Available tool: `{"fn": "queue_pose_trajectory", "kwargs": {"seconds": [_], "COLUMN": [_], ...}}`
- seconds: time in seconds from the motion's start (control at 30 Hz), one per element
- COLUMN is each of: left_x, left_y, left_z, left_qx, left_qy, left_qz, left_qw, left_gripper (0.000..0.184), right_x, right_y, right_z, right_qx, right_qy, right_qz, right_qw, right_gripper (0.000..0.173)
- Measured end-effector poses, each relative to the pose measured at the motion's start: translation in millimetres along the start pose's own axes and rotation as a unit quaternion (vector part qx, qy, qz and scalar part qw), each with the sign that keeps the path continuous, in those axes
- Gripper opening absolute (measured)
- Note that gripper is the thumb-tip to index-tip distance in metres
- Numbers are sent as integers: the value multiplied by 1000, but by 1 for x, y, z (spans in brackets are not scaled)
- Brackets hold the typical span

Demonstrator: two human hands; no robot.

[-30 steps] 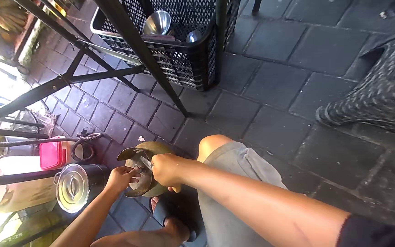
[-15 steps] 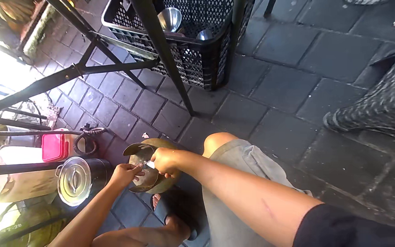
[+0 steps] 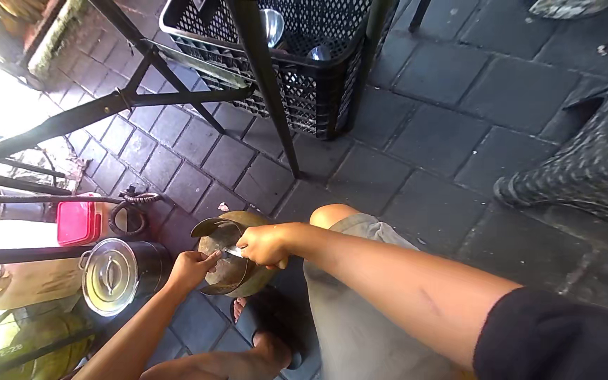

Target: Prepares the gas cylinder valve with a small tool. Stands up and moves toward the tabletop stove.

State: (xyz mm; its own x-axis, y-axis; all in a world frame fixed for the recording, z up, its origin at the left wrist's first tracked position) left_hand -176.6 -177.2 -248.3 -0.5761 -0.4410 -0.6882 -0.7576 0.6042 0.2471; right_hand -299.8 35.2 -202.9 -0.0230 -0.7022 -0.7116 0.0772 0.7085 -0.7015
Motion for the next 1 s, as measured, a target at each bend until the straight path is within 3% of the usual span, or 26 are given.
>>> {"fn": "queue_pose_trajectory", "kwargs": {"seconds": [0.33,0.73,0.9,1.0], "left_x": [0,-2,-6,-7], "left_y": [0,4,5,6], "left_z": [-1,-3,-1,-1], "left_qx": [23,36,28,31], "left_qy": [0,17,19,20], "left_qz": [12,-10,-26,-30], "left_qw": [1000,999,999,999], "left_gripper": [38,40,41,42], "right_x": [5,-4,5,13], "right_y": [-8,5,11,11], "right_z": [6,23,32,33], "right_qx": [-94,-53,15,59], "right_qy": [-2,16,23,22], "right_qz": [-29,-17,-23,-27], "right_qw": [995,998,999,998], "right_gripper": [23,47,34,37]}}
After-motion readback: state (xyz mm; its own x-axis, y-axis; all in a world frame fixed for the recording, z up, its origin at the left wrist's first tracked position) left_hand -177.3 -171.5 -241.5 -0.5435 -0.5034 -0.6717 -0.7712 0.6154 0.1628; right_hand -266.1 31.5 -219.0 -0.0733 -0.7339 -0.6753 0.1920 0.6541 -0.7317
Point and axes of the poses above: each hand's wrist, its own x-axis towards the middle knuckle, its own z-axis out of the palm, y = z × x, the point moved 2 cm from there along x, towards the middle knuckle, and after that the axes turned 9 degrees about x, right-handed, at the moved point
